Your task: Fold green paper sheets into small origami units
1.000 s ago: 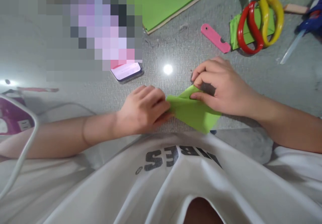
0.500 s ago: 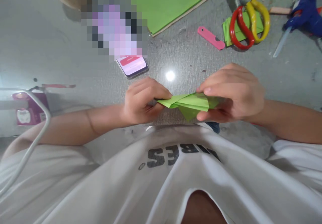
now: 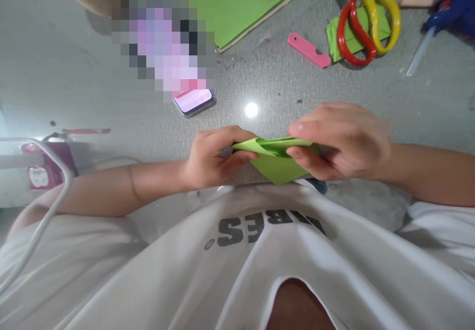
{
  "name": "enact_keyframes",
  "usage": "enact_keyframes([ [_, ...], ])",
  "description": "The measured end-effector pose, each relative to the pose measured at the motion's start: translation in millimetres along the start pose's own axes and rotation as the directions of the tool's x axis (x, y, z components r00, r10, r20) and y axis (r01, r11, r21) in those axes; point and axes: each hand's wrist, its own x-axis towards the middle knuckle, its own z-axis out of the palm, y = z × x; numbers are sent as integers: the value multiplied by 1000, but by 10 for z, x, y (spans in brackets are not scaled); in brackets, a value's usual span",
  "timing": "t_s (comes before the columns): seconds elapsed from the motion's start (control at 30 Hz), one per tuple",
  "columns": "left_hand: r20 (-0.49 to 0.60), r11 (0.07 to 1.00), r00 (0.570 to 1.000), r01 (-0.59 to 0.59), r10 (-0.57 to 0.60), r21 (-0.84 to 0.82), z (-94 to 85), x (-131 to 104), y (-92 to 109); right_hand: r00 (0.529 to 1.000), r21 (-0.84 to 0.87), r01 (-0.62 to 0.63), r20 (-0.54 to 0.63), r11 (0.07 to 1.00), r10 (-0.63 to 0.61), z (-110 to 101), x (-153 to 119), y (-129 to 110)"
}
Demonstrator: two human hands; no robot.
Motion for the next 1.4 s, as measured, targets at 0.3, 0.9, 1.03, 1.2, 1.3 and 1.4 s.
enact_keyframes([
  [0.3, 123, 978, 971, 197, -204, 62, -123, -65, 9, 985, 137, -41, 174, 990, 17, -56, -38, 29],
  [0.9, 98, 967, 962, 250, -254, 59, -103, -86, -7, 966, 305, -112, 256, 946, 31, 107, 30, -31],
  [1.03, 105, 965, 959, 263, -263, 17, -102, -51, 13, 974, 318, -109, 225, 942, 37, 83, 33, -24],
  [1.2, 109, 937, 933, 347, -343, -27, -89, -11, 37, 993, 368, -60, 113, 928, 19, 86, 50, -28],
  [1.3, 95, 930, 930, 362, -356, -61, -80, -15, 39, 996, 367, -48, 88, 929, 17, 92, 49, -29],
  [1.4, 79, 925, 929, 368, -362, -92, -72, -24, 32, 998, 347, -24, 62, 937, 2, 99, 44, -32],
])
